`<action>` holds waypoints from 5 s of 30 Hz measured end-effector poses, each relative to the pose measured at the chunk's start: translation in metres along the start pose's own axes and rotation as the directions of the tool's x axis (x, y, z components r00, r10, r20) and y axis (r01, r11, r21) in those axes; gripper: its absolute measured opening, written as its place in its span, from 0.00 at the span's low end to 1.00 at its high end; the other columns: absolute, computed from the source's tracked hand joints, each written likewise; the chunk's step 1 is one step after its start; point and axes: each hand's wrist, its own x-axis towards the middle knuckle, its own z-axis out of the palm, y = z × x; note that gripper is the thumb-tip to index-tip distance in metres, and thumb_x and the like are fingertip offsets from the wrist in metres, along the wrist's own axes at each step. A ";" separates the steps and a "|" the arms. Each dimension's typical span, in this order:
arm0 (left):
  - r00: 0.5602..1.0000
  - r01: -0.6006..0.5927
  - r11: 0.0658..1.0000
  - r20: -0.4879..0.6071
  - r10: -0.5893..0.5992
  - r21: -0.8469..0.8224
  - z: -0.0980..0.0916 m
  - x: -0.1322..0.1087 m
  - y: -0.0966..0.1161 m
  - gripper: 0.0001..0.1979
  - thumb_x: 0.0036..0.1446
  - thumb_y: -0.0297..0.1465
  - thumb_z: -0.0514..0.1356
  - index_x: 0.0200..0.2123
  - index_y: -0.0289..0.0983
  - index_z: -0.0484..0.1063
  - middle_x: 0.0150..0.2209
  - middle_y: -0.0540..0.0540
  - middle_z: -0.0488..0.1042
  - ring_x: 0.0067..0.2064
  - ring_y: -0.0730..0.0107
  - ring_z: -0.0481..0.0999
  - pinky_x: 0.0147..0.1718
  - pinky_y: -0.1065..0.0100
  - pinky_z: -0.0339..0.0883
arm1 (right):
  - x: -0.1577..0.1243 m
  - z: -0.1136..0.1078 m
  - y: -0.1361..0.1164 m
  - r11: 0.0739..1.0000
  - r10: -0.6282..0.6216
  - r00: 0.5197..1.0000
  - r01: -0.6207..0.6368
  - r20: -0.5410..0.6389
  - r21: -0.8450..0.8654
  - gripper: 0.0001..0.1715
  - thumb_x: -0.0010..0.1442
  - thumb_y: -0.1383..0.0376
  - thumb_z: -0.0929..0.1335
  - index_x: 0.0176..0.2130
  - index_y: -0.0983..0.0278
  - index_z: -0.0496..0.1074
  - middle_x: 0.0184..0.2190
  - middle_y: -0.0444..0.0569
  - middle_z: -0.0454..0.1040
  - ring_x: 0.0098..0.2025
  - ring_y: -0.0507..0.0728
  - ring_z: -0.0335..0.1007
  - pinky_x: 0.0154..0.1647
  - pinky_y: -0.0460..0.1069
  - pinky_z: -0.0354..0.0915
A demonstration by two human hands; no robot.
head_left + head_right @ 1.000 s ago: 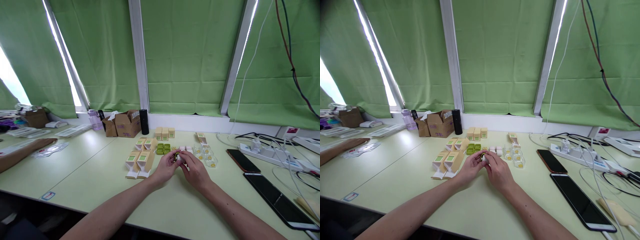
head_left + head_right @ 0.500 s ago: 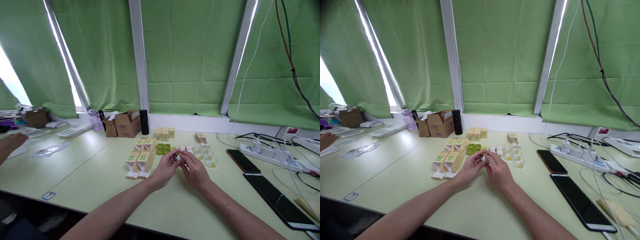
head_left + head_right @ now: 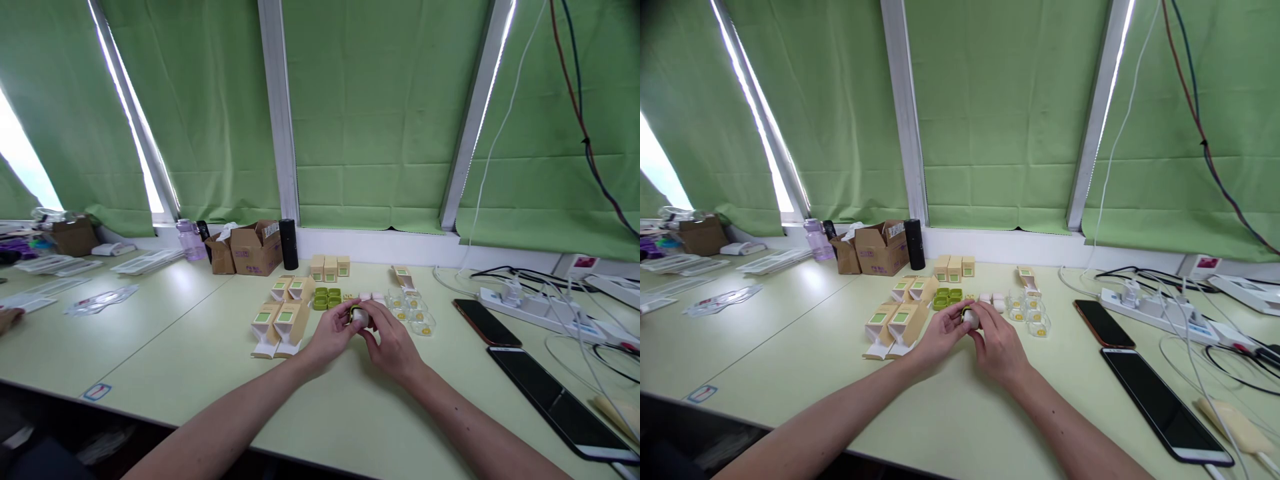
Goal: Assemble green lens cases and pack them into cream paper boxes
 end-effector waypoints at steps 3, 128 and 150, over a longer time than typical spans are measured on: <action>0.999 -0.003 0.997 0.036 0.005 -0.077 -0.004 0.000 0.000 0.30 0.56 0.41 0.71 0.60 0.36 0.74 0.57 0.34 0.76 0.56 0.51 0.77 0.54 0.55 0.73 | 0.001 0.000 0.001 1.000 -0.005 1.000 0.005 -0.008 0.010 0.25 0.68 0.70 0.64 0.63 0.60 0.65 0.55 0.59 0.75 0.59 0.64 0.73 0.54 0.61 0.78; 0.963 0.020 0.998 -0.271 -0.002 0.064 -0.029 0.023 -0.010 0.23 0.51 0.51 0.70 0.35 0.36 0.79 0.35 0.46 0.78 0.36 0.67 0.75 0.41 0.66 0.70 | -0.004 0.007 0.034 0.615 0.505 0.701 -0.701 0.503 0.360 0.31 0.49 0.68 0.75 0.53 0.60 0.74 0.50 0.51 0.78 0.52 0.62 0.72 0.55 0.59 0.66; 0.961 0.045 0.999 -0.275 -0.041 0.010 -0.026 0.023 -0.005 0.28 0.50 0.56 0.68 0.35 0.34 0.80 0.36 0.43 0.79 0.36 0.68 0.74 0.40 0.66 0.70 | 0.018 -0.020 0.012 -0.190 0.501 0.636 -0.582 0.588 0.791 0.26 0.58 0.49 0.75 0.51 0.58 0.76 0.47 0.52 0.80 0.47 0.64 0.80 0.56 0.62 0.70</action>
